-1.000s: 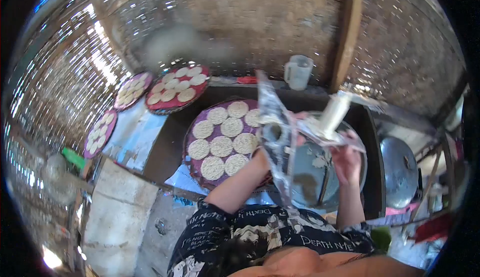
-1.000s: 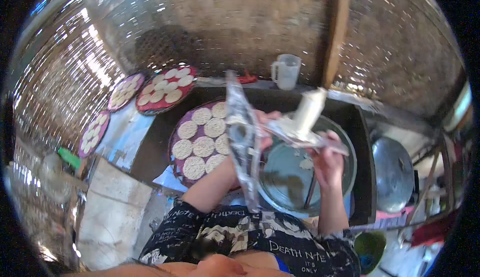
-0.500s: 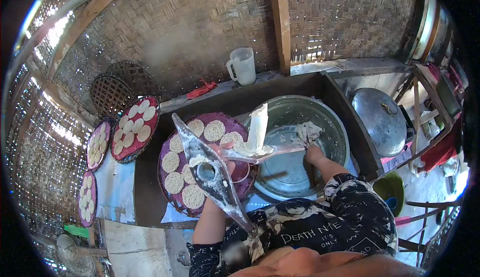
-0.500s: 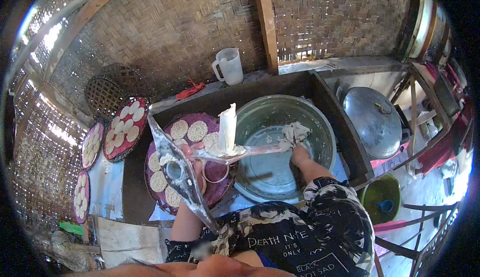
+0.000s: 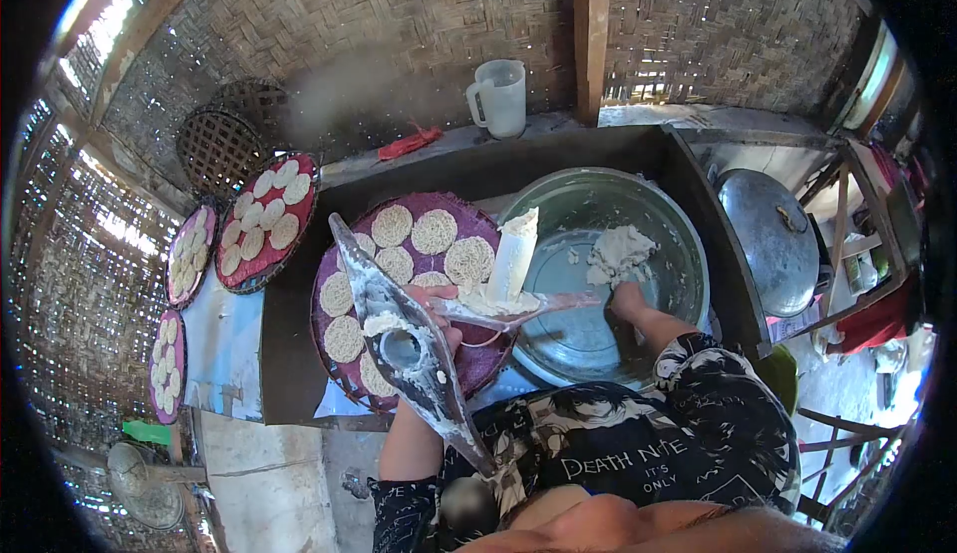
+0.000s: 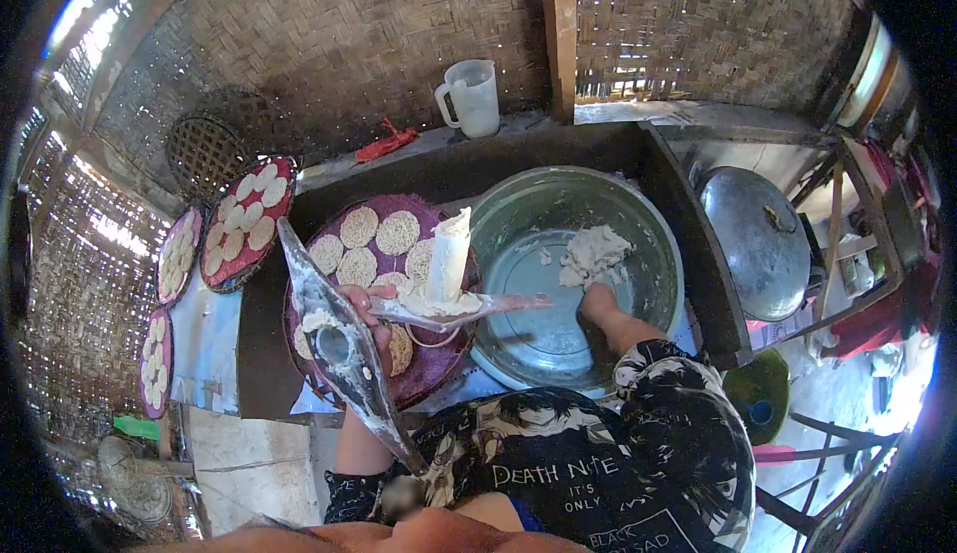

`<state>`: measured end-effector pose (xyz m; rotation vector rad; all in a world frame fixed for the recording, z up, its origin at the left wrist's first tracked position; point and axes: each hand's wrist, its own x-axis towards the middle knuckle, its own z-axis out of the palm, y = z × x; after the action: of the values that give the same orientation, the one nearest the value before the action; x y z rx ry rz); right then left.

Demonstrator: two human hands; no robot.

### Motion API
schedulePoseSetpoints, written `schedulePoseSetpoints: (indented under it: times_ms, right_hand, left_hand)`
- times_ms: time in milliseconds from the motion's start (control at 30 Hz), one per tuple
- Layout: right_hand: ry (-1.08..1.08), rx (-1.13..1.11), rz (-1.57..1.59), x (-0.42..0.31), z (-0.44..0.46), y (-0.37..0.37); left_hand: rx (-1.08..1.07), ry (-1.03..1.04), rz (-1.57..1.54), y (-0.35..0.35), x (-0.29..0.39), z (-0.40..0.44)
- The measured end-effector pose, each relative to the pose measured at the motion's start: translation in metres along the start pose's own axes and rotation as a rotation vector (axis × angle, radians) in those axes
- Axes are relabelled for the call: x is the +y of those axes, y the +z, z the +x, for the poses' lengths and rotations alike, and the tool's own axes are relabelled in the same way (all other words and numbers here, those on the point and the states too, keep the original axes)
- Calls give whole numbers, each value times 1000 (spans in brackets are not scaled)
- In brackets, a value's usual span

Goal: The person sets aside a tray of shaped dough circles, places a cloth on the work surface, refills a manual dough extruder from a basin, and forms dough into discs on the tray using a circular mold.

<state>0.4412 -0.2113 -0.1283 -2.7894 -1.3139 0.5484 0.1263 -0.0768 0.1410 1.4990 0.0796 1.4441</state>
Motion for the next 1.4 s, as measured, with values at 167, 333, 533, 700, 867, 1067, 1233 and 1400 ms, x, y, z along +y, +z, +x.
schedulePoseSetpoints:
  times_ms: [167,333,533,700,867,1067,1233,1400]
  right_hand:
    - [-183,26,-64,-6,20,42]
    - [-240,-116,72,-39,23,37]
    - [-176,-174,267,-49,12,-30]
    - [-385,-123,245,-3,-43,-188]
    - [-493,-196,153,-10,-129,-355]
    - [-697,-212,-83,-64,-189,-436]
    - [-770,101,-535,-105,-201,-429]
    - [-984,467,-846,-143,-206,-374]
  left_hand:
    - [-15,4,23,1,4,-2]
    - [-137,-92,-61,-9,5,-11]
    - [-140,-376,103,-24,4,-25]
    - [-181,-558,158,-10,-4,-27]
    - [-26,-857,-381,20,-44,-11]
    - [-313,-592,64,83,-45,8]
    - [-411,-495,295,91,-59,5]
    - [-2,-942,-540,95,-70,11]
